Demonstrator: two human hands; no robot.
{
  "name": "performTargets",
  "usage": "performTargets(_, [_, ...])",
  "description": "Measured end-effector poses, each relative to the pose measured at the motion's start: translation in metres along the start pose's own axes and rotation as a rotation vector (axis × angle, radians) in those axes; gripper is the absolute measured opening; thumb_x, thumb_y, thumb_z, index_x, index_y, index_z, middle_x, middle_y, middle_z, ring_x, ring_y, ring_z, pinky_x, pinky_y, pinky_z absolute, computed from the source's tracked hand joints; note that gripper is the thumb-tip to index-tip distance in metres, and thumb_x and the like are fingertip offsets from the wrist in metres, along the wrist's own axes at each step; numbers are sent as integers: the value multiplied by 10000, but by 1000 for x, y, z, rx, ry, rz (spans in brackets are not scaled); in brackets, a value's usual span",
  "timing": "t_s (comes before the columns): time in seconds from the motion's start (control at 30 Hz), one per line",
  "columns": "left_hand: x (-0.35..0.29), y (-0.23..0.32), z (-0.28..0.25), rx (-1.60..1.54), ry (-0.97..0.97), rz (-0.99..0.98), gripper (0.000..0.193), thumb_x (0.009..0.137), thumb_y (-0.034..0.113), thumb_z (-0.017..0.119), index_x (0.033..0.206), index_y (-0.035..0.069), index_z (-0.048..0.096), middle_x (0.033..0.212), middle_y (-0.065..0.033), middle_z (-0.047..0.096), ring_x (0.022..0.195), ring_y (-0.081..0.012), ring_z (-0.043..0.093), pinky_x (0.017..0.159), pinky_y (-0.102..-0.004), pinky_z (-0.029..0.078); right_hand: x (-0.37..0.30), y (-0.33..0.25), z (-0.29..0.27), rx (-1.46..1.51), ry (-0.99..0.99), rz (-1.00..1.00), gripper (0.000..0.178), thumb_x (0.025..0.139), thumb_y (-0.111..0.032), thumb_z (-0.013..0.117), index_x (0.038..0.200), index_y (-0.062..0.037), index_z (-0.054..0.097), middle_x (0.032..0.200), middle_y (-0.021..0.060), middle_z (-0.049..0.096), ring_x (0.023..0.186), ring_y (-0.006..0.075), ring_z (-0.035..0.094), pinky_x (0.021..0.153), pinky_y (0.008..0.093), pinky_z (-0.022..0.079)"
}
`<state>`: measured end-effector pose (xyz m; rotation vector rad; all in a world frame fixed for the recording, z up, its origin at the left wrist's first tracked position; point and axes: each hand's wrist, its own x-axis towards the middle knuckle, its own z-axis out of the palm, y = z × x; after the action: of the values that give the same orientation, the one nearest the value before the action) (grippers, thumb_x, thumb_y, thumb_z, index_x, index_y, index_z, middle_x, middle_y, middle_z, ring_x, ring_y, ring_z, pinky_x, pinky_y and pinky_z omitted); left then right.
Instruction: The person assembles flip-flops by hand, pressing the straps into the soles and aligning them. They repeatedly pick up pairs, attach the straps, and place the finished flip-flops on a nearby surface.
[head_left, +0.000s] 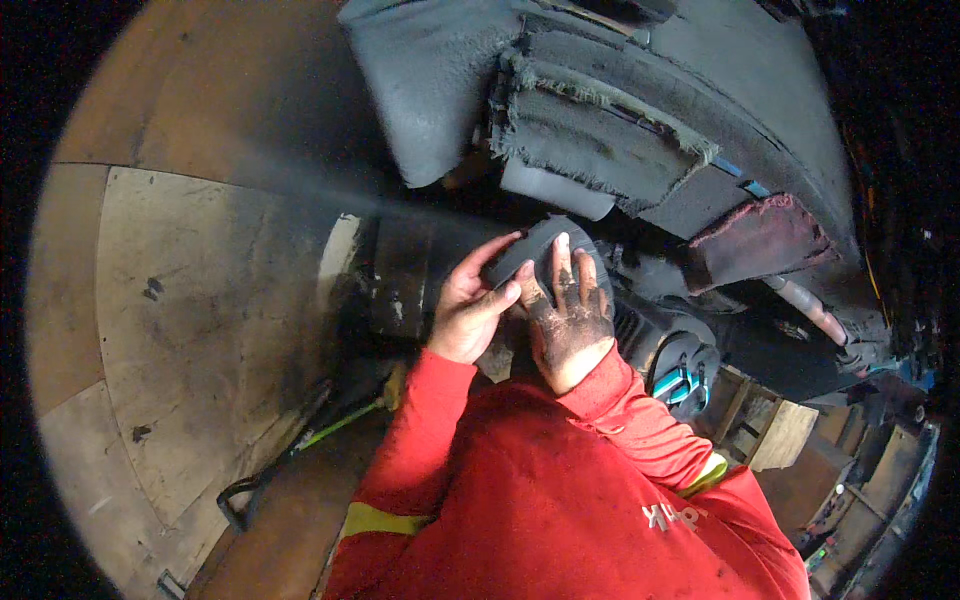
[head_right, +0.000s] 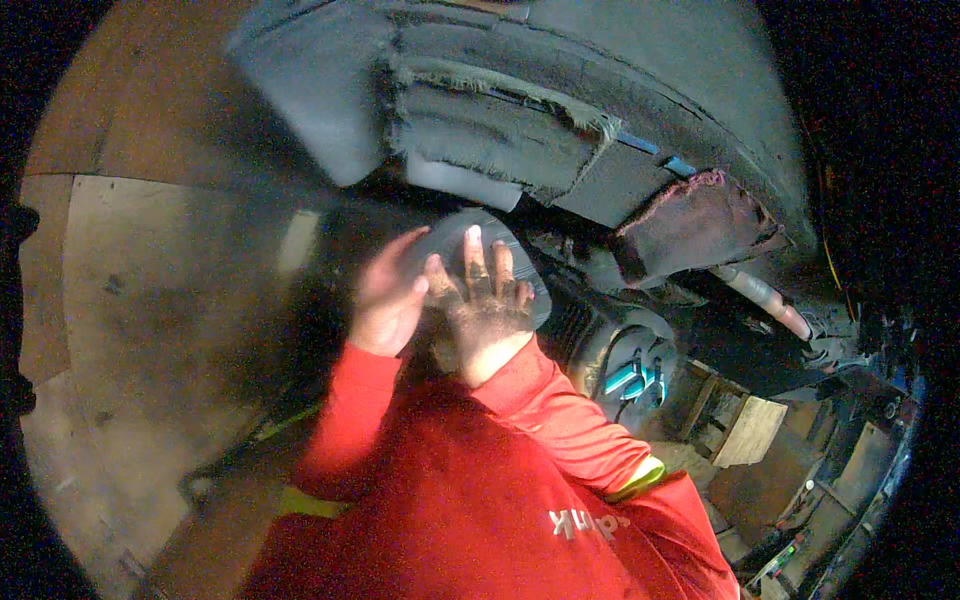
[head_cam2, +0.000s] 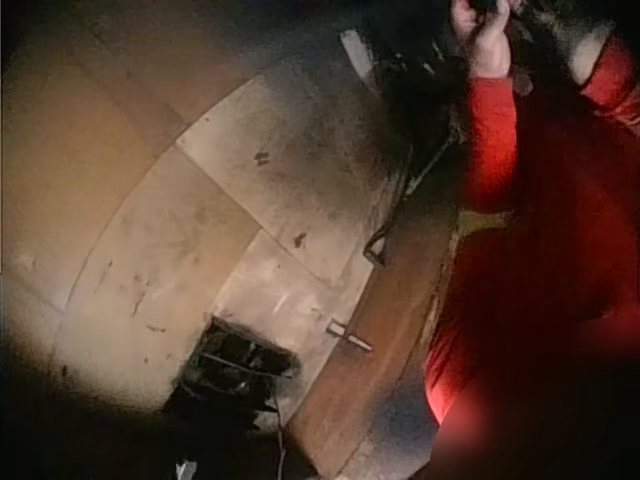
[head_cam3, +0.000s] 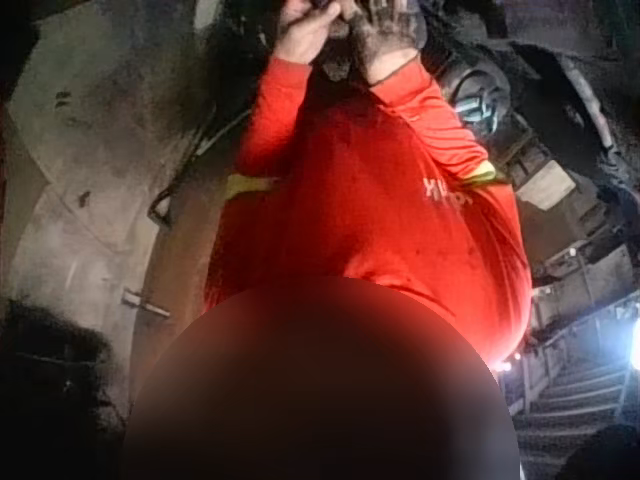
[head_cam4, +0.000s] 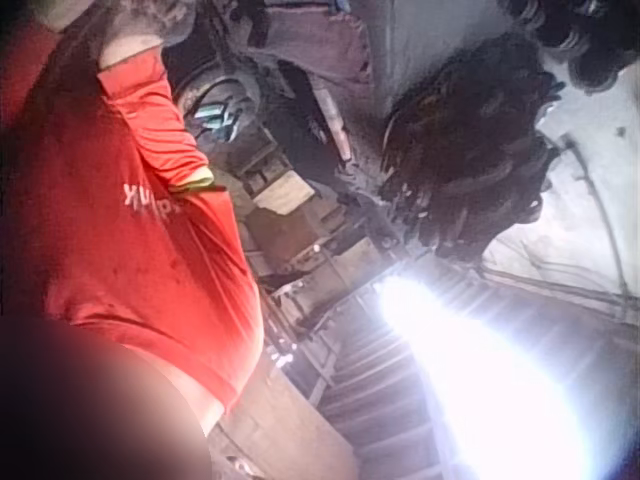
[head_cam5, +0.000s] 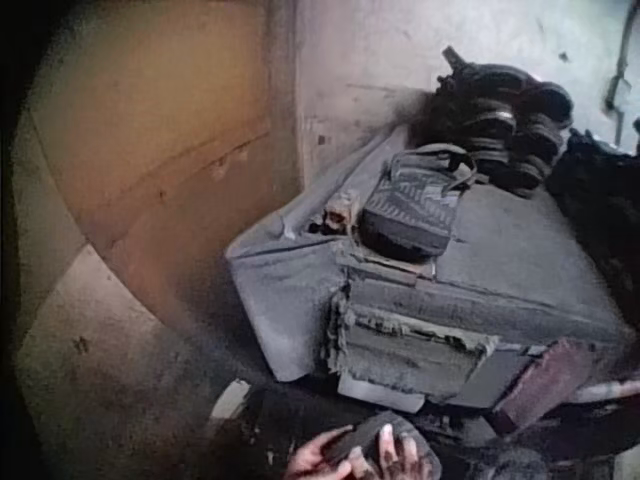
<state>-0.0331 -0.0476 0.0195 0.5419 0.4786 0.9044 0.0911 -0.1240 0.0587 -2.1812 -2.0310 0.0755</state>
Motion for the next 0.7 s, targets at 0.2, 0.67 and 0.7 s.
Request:
performTargets(0.2, [2, 31, 29, 518, 156, 1, 554, 855, 189, 778, 1324, -13, 562, 1090, -56, 677, 964, -129, 647, 854, -268, 522, 8, 1, -2, 321, 112, -95, 717, 695, -64, 735, 1371, -38, 499, 1528, 326, 273, 1321, 525, 387, 1077, 539, 378])
performTargets(0.67, [40, -3, 52, 723, 218, -71, 350, 946, 206, 673, 1188, -44, 639, 1094, -39, 675, 964, -102, 590, 877, -262, 462, 19, 55, -2, 376, -398, 20, 861, 768, -221, 737, 1529, -224, 335, 1622, 215, 121, 1382, 513, 321, 1095, 564, 345])
performTargets(0.7, [31, -4, 54, 679, 309, -82, 359, 947, 183, 676, 1227, -35, 619, 1135, -39, 658, 1014, -116, 585, 921, -269, 449, 20, 57, -6, 355, -393, -36, 836, 781, -233, 723, 1524, -254, 341, 1628, 194, 126, 1393, 502, 311, 1087, 585, 339])
